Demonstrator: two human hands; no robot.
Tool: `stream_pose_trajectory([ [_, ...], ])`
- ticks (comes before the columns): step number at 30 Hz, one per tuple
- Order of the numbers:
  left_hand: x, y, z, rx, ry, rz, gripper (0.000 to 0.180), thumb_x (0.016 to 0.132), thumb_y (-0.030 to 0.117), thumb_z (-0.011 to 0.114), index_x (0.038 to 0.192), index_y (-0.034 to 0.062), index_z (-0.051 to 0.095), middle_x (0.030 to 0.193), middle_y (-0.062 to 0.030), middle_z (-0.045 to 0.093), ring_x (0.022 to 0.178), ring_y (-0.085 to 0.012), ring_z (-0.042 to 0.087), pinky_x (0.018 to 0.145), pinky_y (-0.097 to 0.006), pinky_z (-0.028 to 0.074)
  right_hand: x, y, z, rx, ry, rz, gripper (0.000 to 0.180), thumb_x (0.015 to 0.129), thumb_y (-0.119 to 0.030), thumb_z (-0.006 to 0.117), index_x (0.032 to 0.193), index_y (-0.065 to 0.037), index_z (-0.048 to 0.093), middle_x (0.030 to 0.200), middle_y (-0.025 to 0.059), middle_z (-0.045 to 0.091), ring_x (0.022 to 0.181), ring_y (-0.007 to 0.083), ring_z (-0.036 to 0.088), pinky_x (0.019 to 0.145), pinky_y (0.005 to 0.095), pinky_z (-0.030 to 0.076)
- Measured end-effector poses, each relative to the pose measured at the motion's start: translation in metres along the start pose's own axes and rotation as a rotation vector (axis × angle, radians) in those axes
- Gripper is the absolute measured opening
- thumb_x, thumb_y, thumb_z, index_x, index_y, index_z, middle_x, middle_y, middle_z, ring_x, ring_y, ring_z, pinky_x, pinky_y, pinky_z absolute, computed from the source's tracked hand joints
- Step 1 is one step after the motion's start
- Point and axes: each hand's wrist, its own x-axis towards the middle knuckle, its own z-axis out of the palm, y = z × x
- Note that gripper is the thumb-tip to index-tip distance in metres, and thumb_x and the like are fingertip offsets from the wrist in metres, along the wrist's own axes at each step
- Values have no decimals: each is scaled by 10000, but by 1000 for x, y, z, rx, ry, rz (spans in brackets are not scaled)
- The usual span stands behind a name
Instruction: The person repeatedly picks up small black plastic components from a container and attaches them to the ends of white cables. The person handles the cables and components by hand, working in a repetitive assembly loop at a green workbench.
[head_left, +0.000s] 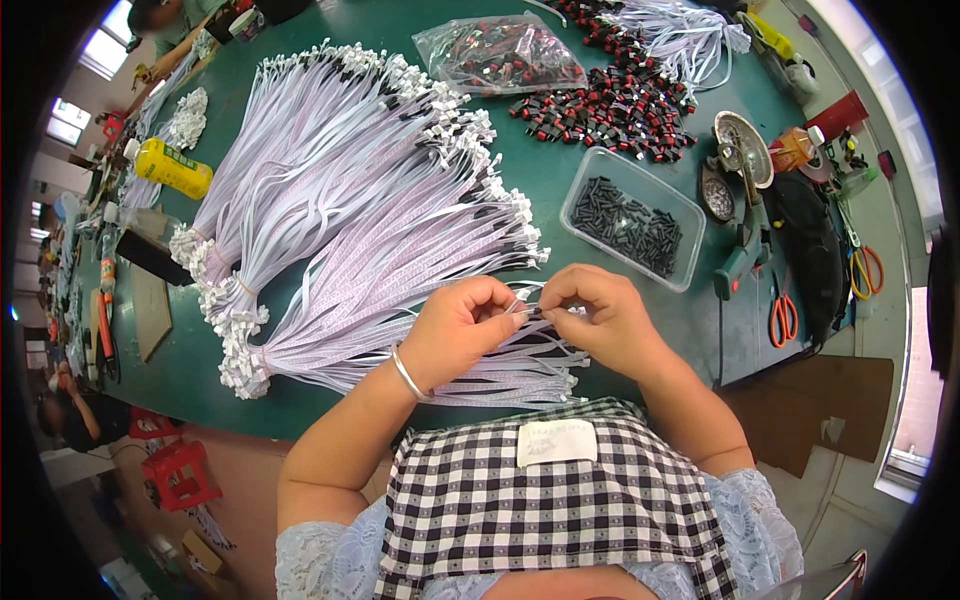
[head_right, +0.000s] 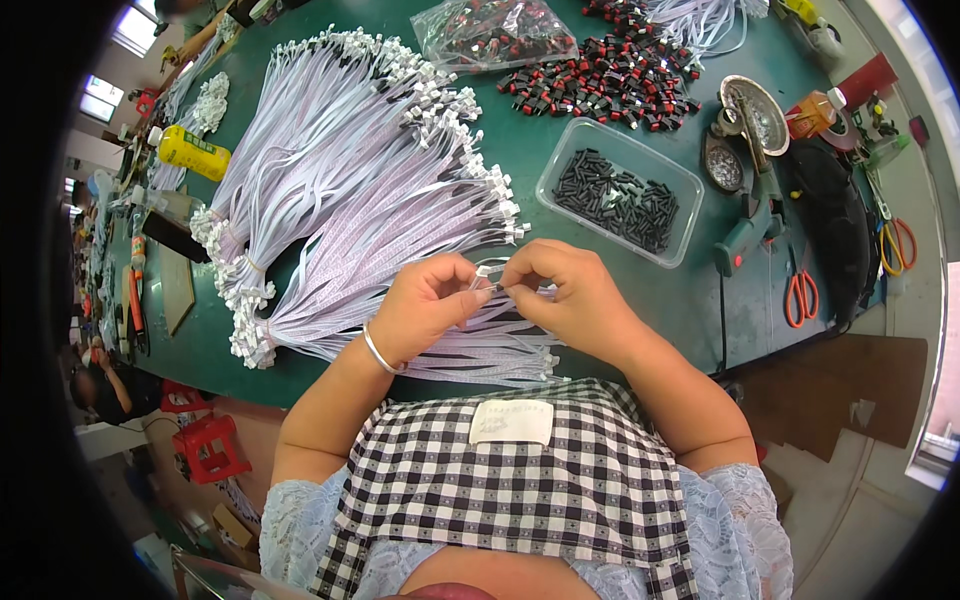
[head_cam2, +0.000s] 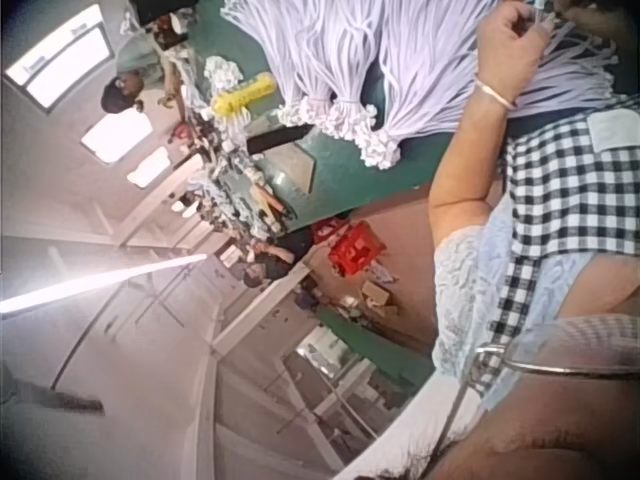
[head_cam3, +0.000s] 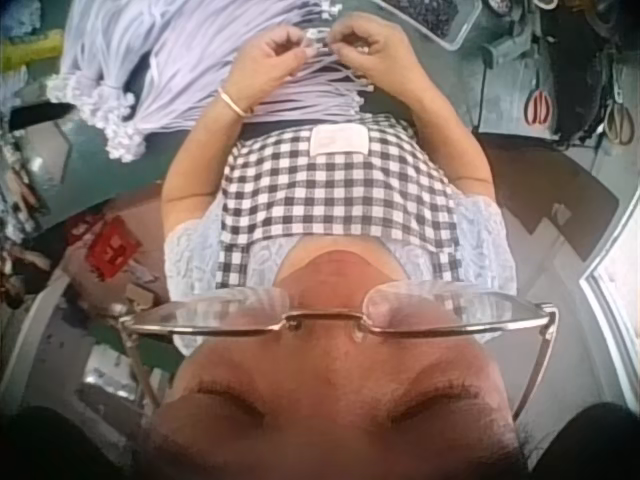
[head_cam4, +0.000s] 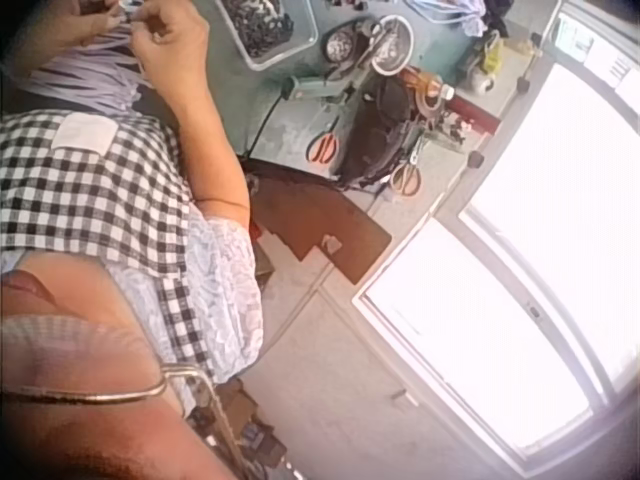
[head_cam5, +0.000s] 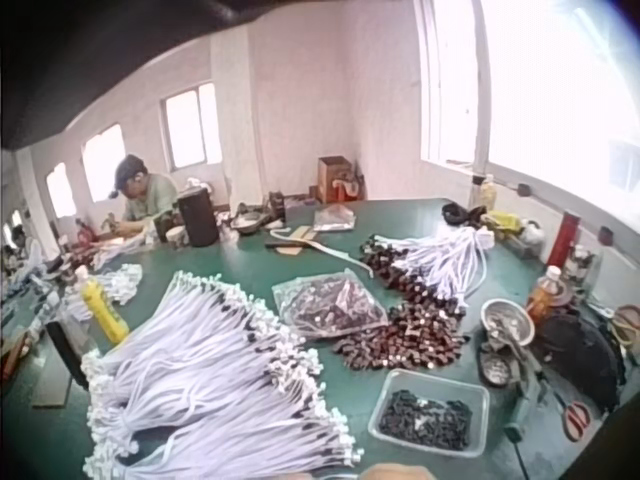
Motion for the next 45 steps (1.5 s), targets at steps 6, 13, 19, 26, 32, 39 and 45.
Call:
stream_pose_trajectory([
  [6,-2,3,2,111,9,80,143,839,34,666,969,11,612,838,-1,596,692,-48,544,606,-193,458,0,-2,4,-13,3,109,111,772,2,638,882,-11,632,840,60,626,725,134,617,650,264,491],
  [13,-10,4,-12,294,50,196,284,774,-20,679,1046,26,614,883,-38,630,780,-101,606,695,-228,491,4,-3,6,0,-27,178,123,773,-12,647,896,-11,645,828,56,633,727,123,613,653,254,485],
  [19,0,24,-8,387,189,302,268,757,5,702,1014,24,628,833,-50,648,763,-101,612,705,-243,497,26,-14,-1,-126,-47,116,126,767,-17,648,892,-11,664,841,68,640,729,127,610,664,261,492],
  [26,39,28,-18,886,306,604,130,716,26,690,813,61,610,759,-57,610,704,-229,589,637,-329,469,42,-5,-36,-488,72,-108,233,776,-91,674,1005,-58,654,972,110,641,904,272,614,792,368,492],
  [32,44,15,-11,1052,259,711,102,710,29,669,780,85,620,757,-48,558,724,-258,562,634,-361,461,24,6,-96,-1127,-102,-61,171,769,-122,662,936,-87,663,882,77,613,885,287,595,780,395,467],
  [39,39,13,12,1251,135,790,127,679,66,648,795,118,645,750,-32,529,735,-225,545,626,-345,456,24,34,-102,-998,-167,-62,132,775,-134,657,895,-84,639,854,94,619,858,308,602,752,412,479],
  [45,40,8,14,1245,182,819,103,694,78,641,791,111,631,756,-24,522,730,-225,535,623,-352,446,23,28,-102,-940,-73,-12,125,789,-166,659,850,-69,607,842,82,605,849,305,598,737,417,478],
])
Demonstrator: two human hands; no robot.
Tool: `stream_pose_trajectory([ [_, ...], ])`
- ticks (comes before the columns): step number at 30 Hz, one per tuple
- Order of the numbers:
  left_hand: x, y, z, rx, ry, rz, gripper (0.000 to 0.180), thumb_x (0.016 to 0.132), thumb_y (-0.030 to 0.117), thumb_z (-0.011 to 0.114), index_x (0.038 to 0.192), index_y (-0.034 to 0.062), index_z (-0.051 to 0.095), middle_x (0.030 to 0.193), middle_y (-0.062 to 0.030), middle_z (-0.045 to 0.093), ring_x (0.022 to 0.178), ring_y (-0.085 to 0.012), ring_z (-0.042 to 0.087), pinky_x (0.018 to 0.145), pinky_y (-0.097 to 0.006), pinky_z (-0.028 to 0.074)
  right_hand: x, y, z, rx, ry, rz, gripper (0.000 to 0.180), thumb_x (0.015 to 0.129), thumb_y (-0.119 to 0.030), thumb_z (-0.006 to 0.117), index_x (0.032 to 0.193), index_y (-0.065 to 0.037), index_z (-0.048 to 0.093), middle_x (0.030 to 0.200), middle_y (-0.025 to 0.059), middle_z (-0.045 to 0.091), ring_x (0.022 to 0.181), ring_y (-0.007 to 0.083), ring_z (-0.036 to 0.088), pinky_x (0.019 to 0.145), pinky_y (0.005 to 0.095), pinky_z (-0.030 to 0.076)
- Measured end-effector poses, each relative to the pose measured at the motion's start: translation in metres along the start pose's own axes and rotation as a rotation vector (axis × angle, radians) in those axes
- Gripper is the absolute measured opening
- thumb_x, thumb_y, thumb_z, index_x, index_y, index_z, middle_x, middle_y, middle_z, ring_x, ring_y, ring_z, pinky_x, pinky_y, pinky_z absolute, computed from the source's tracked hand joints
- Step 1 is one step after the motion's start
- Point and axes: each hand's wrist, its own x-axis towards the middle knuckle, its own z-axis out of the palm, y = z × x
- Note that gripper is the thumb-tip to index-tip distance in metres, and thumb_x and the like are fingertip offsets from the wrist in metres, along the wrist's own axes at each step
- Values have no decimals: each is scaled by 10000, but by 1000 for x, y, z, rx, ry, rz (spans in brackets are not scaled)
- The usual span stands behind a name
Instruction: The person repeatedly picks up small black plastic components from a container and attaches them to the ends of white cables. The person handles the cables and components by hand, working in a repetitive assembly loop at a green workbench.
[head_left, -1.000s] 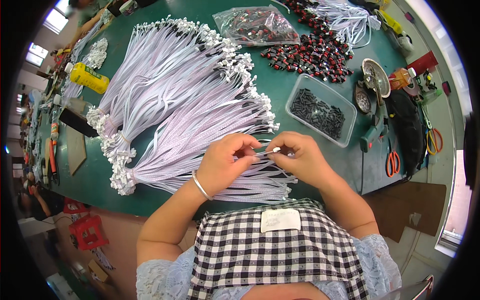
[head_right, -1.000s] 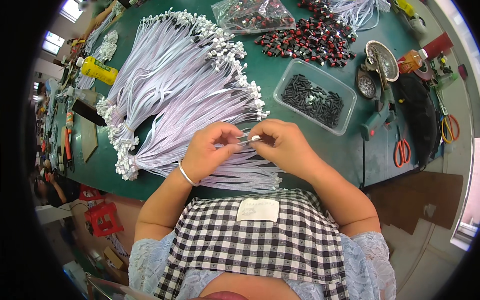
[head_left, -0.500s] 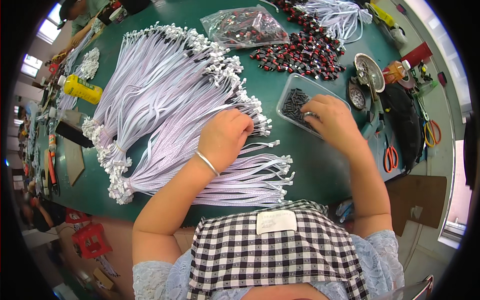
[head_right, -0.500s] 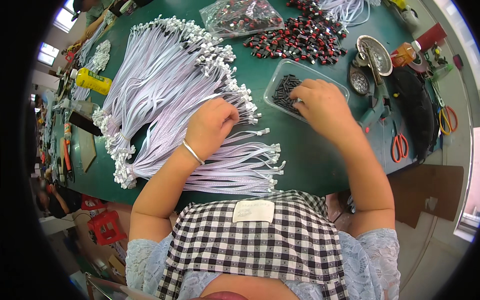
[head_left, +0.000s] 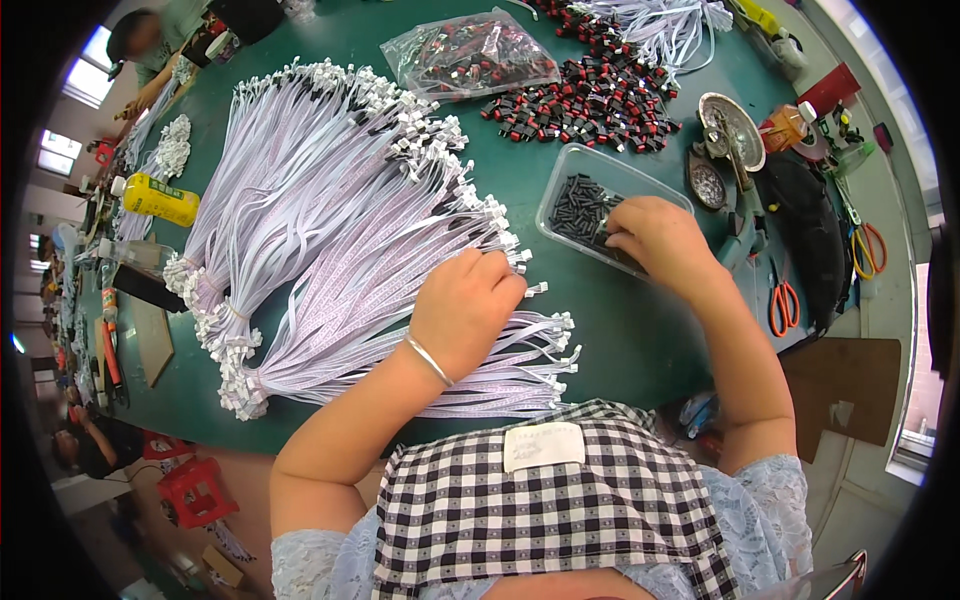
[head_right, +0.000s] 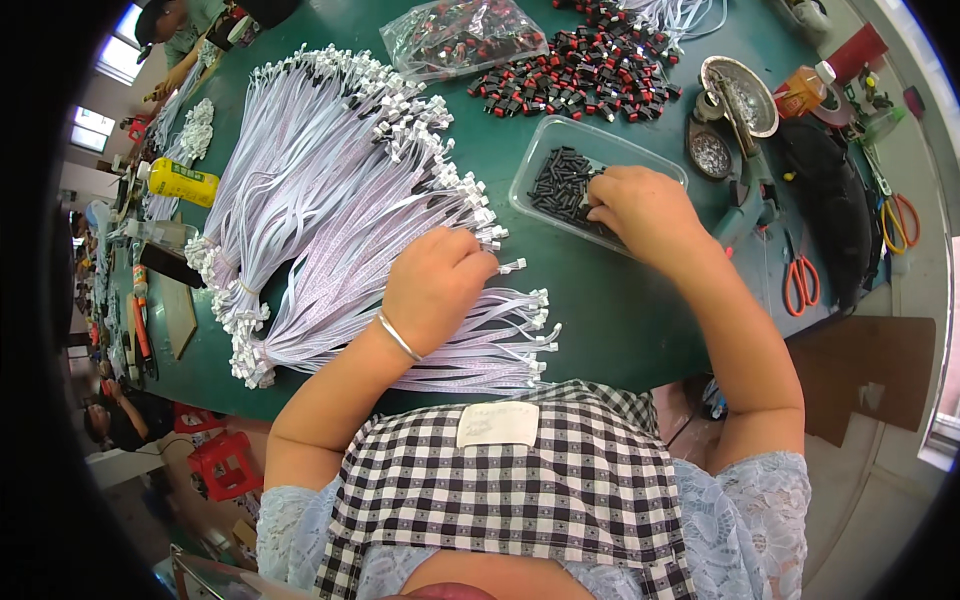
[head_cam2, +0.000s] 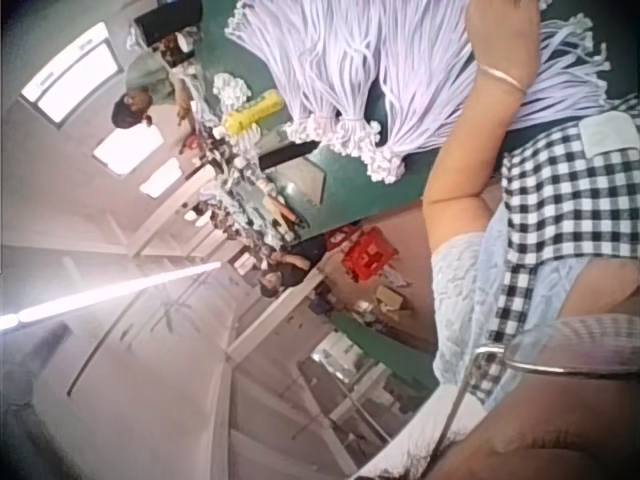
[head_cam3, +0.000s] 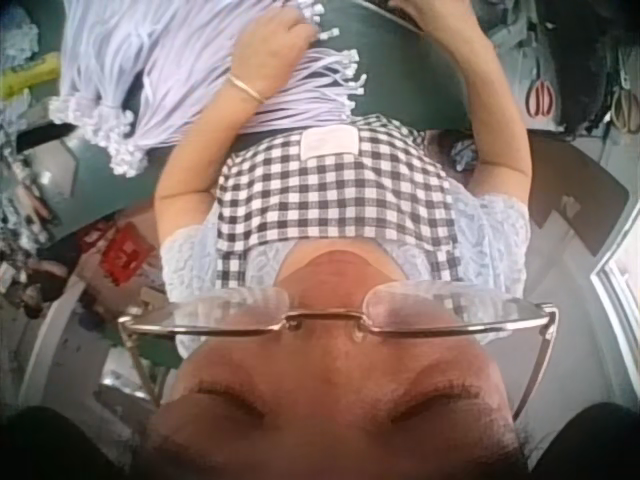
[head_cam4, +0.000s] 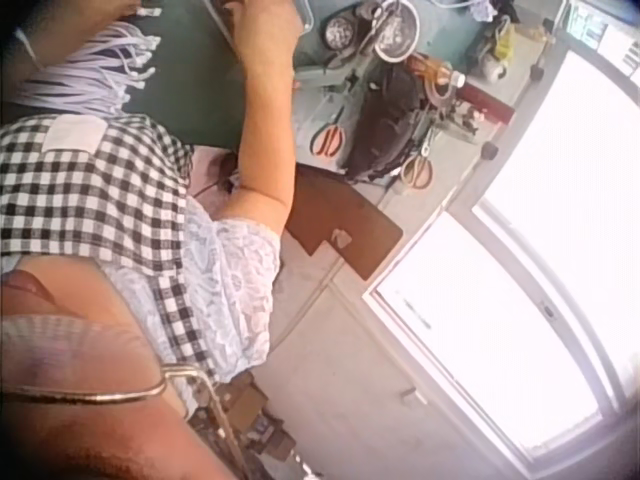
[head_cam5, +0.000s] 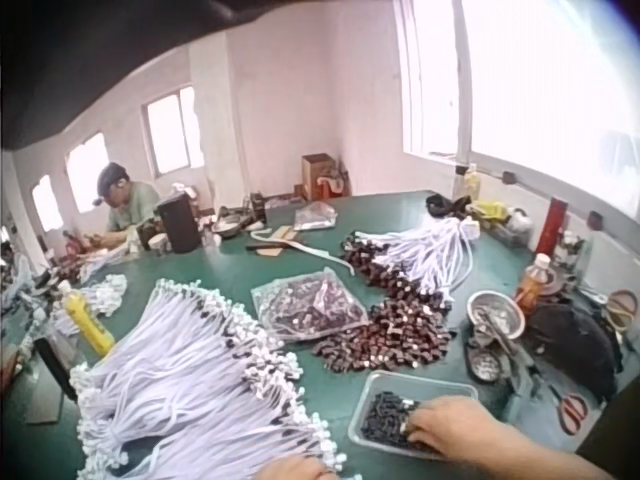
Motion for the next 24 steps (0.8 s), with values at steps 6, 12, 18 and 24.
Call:
stream_pose_trajectory([
  [6,-5,3,-9,28,37,-61,69,714,89,637,781,104,627,748,-26,514,715,-223,525,613,-355,424,-3,7,-3,-99,86,7,140,797,-171,654,836,-65,572,824,86,584,849,303,591,711,420,474],
  [12,-9,-2,-2,120,0,-57,66,707,95,638,772,104,627,736,-27,502,716,-222,525,597,-354,411,-2,11,-4,-139,-5,47,129,800,-123,632,838,-38,543,799,131,593,808,345,590,704,439,464],
  [18,-7,-2,-5,53,5,-108,79,731,71,645,793,93,603,754,-47,521,740,-230,529,619,-364,421,-5,10,-3,-8,46,40,97,811,-60,589,907,-44,586,811,129,600,805,359,591,715,459,466],
  [24,-7,4,-22,-464,-116,-435,121,805,41,596,923,17,601,869,-121,634,739,-270,612,668,-348,487,-3,8,-9,-169,54,-80,187,761,-10,576,920,-65,657,867,95,598,871,298,590,750,413,478],
])
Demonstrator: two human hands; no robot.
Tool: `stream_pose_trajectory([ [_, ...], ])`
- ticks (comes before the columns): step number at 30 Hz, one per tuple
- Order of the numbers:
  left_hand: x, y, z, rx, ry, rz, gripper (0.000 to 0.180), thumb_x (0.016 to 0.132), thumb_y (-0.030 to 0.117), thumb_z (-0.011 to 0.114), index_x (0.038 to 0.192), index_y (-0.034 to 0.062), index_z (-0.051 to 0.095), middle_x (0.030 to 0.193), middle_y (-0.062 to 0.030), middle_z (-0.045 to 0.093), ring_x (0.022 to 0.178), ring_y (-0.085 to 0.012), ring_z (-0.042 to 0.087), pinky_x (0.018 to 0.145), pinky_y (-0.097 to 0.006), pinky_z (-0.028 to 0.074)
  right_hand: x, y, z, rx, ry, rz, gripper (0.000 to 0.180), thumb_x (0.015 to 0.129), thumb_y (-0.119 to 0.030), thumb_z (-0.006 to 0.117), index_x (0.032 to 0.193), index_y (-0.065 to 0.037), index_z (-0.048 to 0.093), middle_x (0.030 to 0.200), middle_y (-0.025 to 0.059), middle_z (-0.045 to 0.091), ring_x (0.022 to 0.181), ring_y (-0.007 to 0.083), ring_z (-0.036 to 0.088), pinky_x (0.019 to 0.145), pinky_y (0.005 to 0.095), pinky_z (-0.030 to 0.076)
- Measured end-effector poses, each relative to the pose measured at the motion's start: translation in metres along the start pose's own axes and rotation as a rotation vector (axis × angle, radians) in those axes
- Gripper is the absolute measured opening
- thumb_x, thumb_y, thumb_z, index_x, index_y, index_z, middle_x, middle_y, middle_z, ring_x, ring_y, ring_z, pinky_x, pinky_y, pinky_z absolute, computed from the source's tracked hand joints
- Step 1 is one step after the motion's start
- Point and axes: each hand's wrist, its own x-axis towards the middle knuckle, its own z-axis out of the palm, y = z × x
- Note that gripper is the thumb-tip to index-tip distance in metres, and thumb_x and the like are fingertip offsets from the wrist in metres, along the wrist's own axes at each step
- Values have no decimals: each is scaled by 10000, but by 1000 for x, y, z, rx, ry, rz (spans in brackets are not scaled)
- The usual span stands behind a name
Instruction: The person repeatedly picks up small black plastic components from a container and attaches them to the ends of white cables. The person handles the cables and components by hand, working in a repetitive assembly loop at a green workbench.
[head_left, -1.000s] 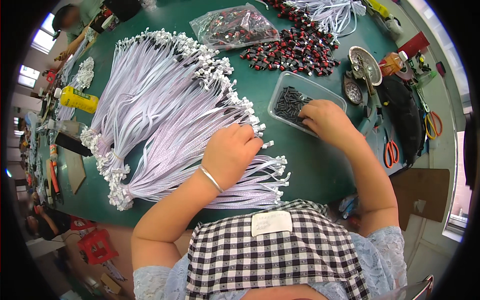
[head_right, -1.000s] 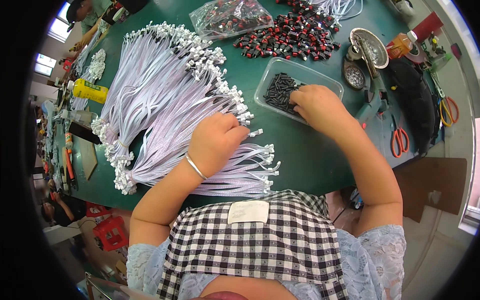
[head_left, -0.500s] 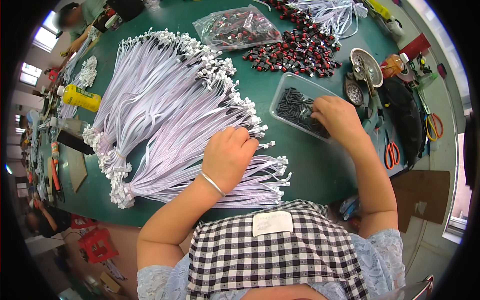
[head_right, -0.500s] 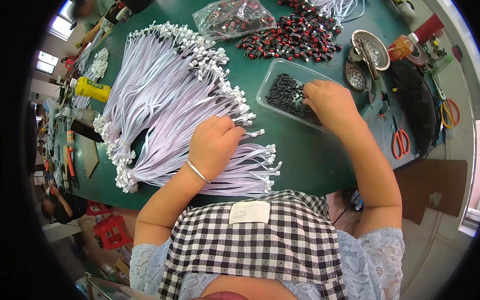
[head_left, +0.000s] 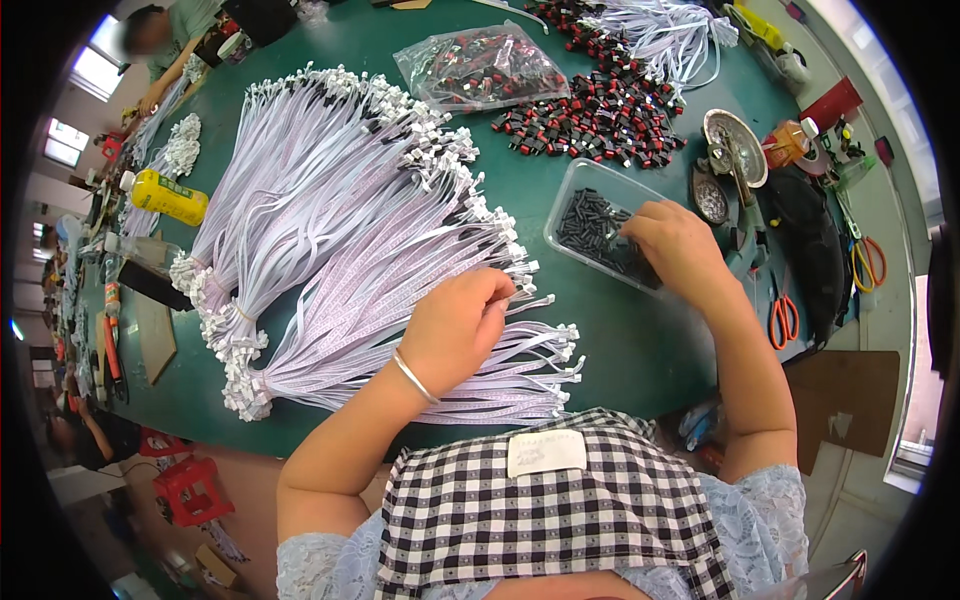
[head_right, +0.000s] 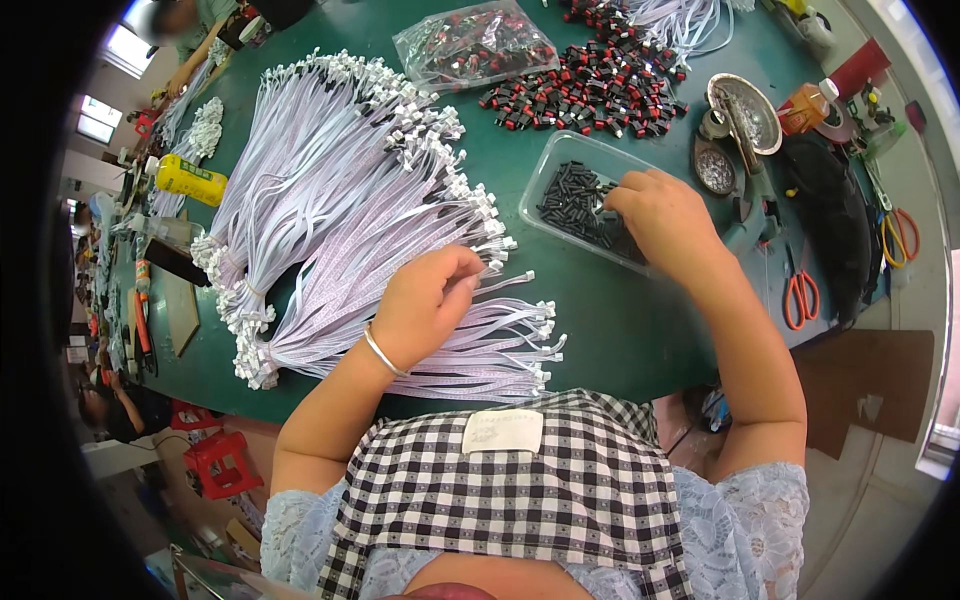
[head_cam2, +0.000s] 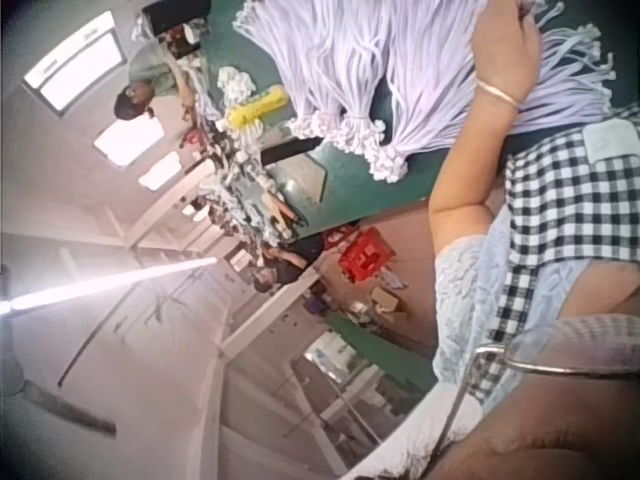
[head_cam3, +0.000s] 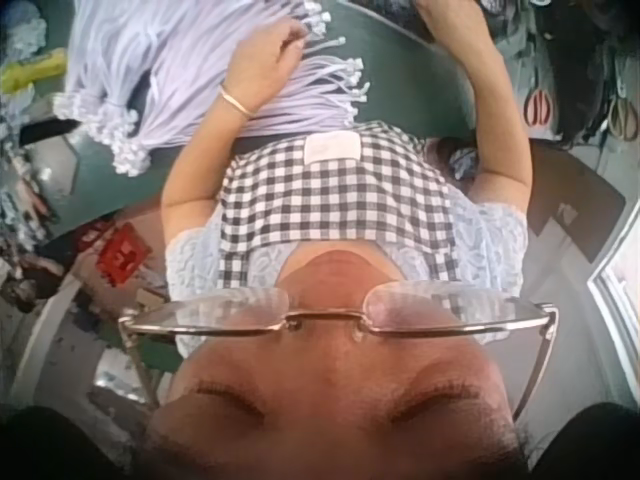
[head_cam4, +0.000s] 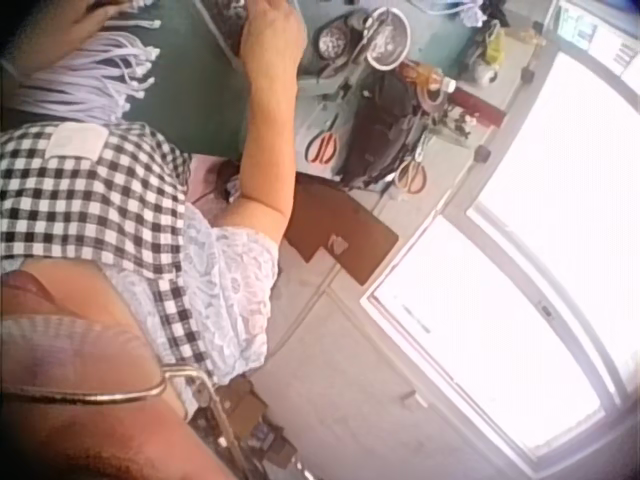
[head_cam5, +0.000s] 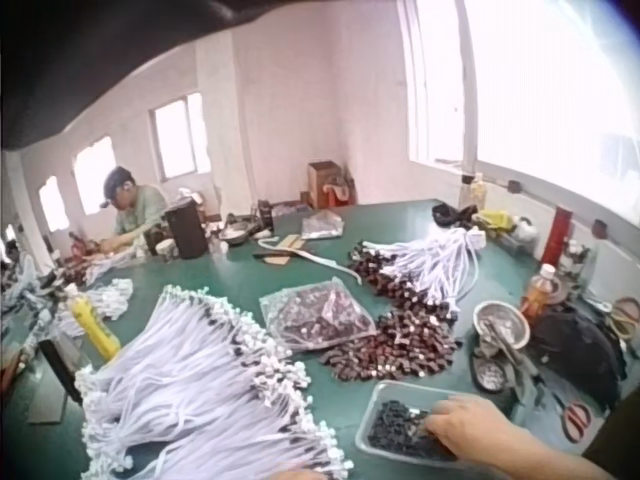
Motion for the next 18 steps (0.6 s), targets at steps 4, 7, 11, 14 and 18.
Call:
stream_pose_trajectory([
  [4,-3,-5,3,-162,3,-32,161,863,68,587,1001,-13,603,837,-82,659,743,-162,637,664,-289,493,4,-3,-2,11,60,-37,161,736,15,595,874,-46,652,866,102,597,863,293,592,746,395,479],
  [7,-3,1,1,-310,-67,-246,157,876,89,597,998,-9,609,831,-28,641,731,-81,590,644,-245,477,3,-1,6,167,99,8,125,740,20,619,856,-21,642,870,111,603,824,302,594,726,379,481],
  [11,-3,-2,-1,-487,-129,-355,134,882,110,605,966,7,616,805,8,605,683,-34,527,610,-196,445,-2,-2,2,363,70,118,103,761,2,646,860,-21,665,915,110,615,797,284,620,702,339,498],
  [14,-6,-11,3,-612,-120,-389,116,885,114,605,947,17,613,772,22,583,648,-28,503,580,-182,426,1,-18,-17,597,-9,235,94,760,25,663,850,-2,670,931,99,627,782,203,633,697,289,501],
  [18,-6,-14,5,-683,-118,-407,101,888,116,605,934,26,606,735,29,564,600,-30,478,537,-181,405,-2,-45,-8,1219,-4,231,87,780,86,639,850,41,661,930,69,615,832,129,611,720,233,504],
])
